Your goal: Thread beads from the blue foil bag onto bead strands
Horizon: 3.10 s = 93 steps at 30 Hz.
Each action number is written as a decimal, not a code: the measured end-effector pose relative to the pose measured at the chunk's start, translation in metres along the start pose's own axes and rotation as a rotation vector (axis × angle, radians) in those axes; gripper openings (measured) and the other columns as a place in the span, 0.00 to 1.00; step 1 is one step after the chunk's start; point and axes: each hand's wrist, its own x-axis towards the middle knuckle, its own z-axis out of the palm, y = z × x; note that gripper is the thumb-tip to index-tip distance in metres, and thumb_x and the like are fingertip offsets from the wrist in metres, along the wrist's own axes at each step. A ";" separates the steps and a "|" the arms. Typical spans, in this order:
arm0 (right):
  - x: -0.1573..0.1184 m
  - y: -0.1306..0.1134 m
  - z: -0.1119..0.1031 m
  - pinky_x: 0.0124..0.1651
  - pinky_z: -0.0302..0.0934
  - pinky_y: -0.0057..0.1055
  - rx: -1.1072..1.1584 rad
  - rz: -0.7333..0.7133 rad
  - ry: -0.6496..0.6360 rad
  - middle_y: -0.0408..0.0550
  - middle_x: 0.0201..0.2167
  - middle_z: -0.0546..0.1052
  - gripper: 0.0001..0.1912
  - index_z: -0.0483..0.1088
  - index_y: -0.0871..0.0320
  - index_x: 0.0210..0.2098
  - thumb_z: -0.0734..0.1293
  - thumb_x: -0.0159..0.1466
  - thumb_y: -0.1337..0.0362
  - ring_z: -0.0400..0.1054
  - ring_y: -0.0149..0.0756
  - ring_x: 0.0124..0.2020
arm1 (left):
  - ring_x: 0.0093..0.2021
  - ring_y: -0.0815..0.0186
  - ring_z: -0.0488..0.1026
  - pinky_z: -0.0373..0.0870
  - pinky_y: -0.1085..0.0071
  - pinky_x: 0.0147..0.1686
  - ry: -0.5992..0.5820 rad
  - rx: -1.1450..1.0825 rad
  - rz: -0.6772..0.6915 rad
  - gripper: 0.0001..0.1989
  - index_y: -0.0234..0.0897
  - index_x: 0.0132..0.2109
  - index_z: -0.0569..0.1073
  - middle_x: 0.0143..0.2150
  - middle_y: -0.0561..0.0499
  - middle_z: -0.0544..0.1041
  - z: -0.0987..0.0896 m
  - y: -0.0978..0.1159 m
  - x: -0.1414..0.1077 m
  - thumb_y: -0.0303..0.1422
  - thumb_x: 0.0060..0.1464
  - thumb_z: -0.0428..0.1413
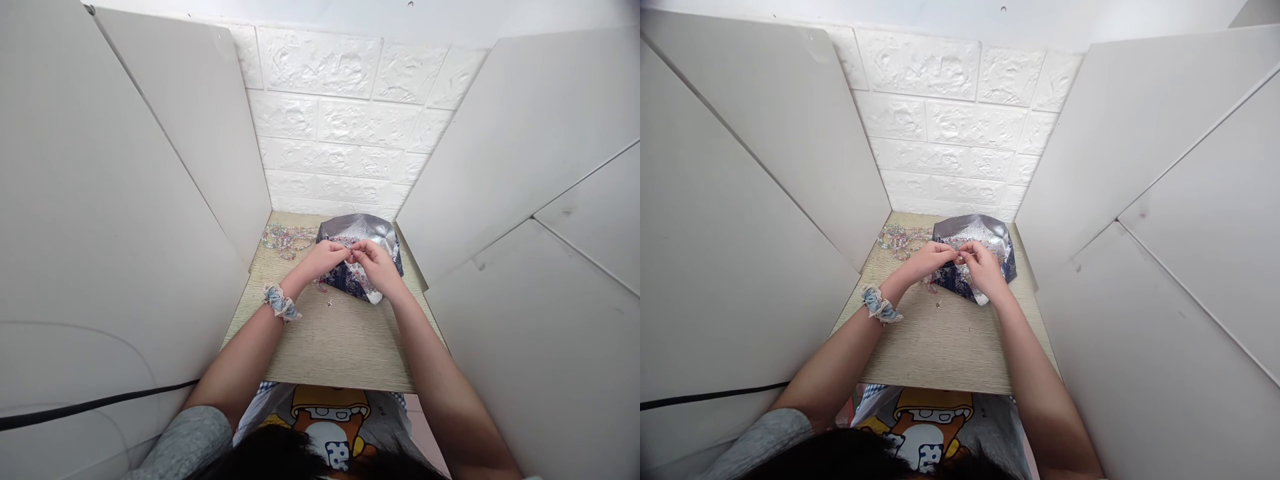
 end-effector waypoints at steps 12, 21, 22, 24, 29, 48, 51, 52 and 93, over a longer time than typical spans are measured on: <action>0.001 0.002 0.000 0.35 0.57 0.30 -0.043 -0.005 -0.007 0.42 0.25 0.69 0.06 0.63 0.57 0.31 0.59 0.54 0.62 0.63 0.29 0.28 | 0.20 0.75 0.48 0.45 0.76 0.20 -0.018 -0.032 -0.015 0.15 0.32 0.24 0.70 0.17 0.57 0.55 0.001 -0.003 0.001 0.40 0.43 0.46; 0.000 0.000 -0.001 0.35 0.58 0.30 -0.064 -0.006 -0.007 0.43 0.25 0.70 0.07 0.64 0.57 0.31 0.59 0.53 0.62 0.64 0.31 0.29 | 0.18 0.75 0.48 0.44 0.76 0.19 -0.042 -0.039 -0.045 0.19 0.31 0.29 0.72 0.16 0.57 0.53 0.001 -0.003 0.002 0.43 0.44 0.46; 0.000 0.000 -0.001 0.35 0.58 0.30 -0.072 -0.006 -0.006 0.44 0.26 0.70 0.07 0.64 0.58 0.31 0.59 0.54 0.62 0.65 0.31 0.30 | 0.18 0.75 0.48 0.44 0.76 0.19 -0.044 -0.036 -0.046 0.19 0.31 0.29 0.72 0.16 0.57 0.53 0.001 -0.003 0.002 0.43 0.44 0.46; -0.001 -0.001 -0.001 0.35 0.58 0.30 -0.086 -0.010 -0.005 0.44 0.26 0.71 0.07 0.64 0.58 0.31 0.59 0.54 0.62 0.65 0.31 0.30 | 0.18 0.75 0.48 0.44 0.76 0.19 -0.038 -0.029 -0.048 0.19 0.31 0.28 0.72 0.17 0.57 0.52 0.001 -0.004 0.002 0.43 0.44 0.46; -0.001 -0.001 -0.001 0.35 0.58 0.31 -0.102 -0.009 0.007 0.44 0.26 0.71 0.07 0.64 0.57 0.31 0.59 0.54 0.62 0.65 0.32 0.30 | 0.19 0.75 0.48 0.45 0.75 0.19 -0.013 -0.019 -0.014 0.16 0.33 0.23 0.69 0.17 0.57 0.52 0.001 -0.005 0.002 0.41 0.44 0.46; -0.001 -0.001 -0.001 0.35 0.58 0.31 -0.156 -0.004 0.019 0.44 0.27 0.71 0.08 0.65 0.56 0.33 0.59 0.54 0.62 0.65 0.32 0.29 | 0.20 0.74 0.49 0.48 0.75 0.21 -0.019 0.001 -0.002 0.14 0.33 0.23 0.68 0.17 0.56 0.55 0.001 -0.005 0.003 0.38 0.44 0.45; -0.002 -0.001 -0.001 0.34 0.59 0.31 -0.156 -0.005 0.021 0.44 0.27 0.71 0.08 0.65 0.56 0.33 0.59 0.54 0.62 0.65 0.32 0.29 | 0.20 0.74 0.50 0.48 0.75 0.21 -0.014 0.002 -0.008 0.14 0.33 0.23 0.68 0.17 0.56 0.55 0.001 -0.005 0.002 0.38 0.43 0.45; -0.002 -0.002 0.000 0.34 0.59 0.31 -0.156 -0.005 0.021 0.44 0.27 0.71 0.08 0.65 0.56 0.33 0.59 0.54 0.62 0.65 0.32 0.29 | 0.20 0.74 0.50 0.48 0.75 0.21 -0.015 0.002 -0.008 0.14 0.33 0.23 0.68 0.17 0.57 0.55 0.002 -0.005 0.002 0.38 0.43 0.45; -0.005 -0.010 -0.007 0.36 0.57 0.30 -0.367 -0.195 0.147 0.43 0.25 0.72 0.06 0.69 0.57 0.25 0.61 0.54 0.64 0.65 0.32 0.31 | 0.14 0.78 0.49 0.46 0.77 0.16 -0.132 -0.174 -0.039 0.19 0.34 0.19 0.59 0.14 0.57 0.55 0.000 0.002 -0.002 0.44 0.48 0.46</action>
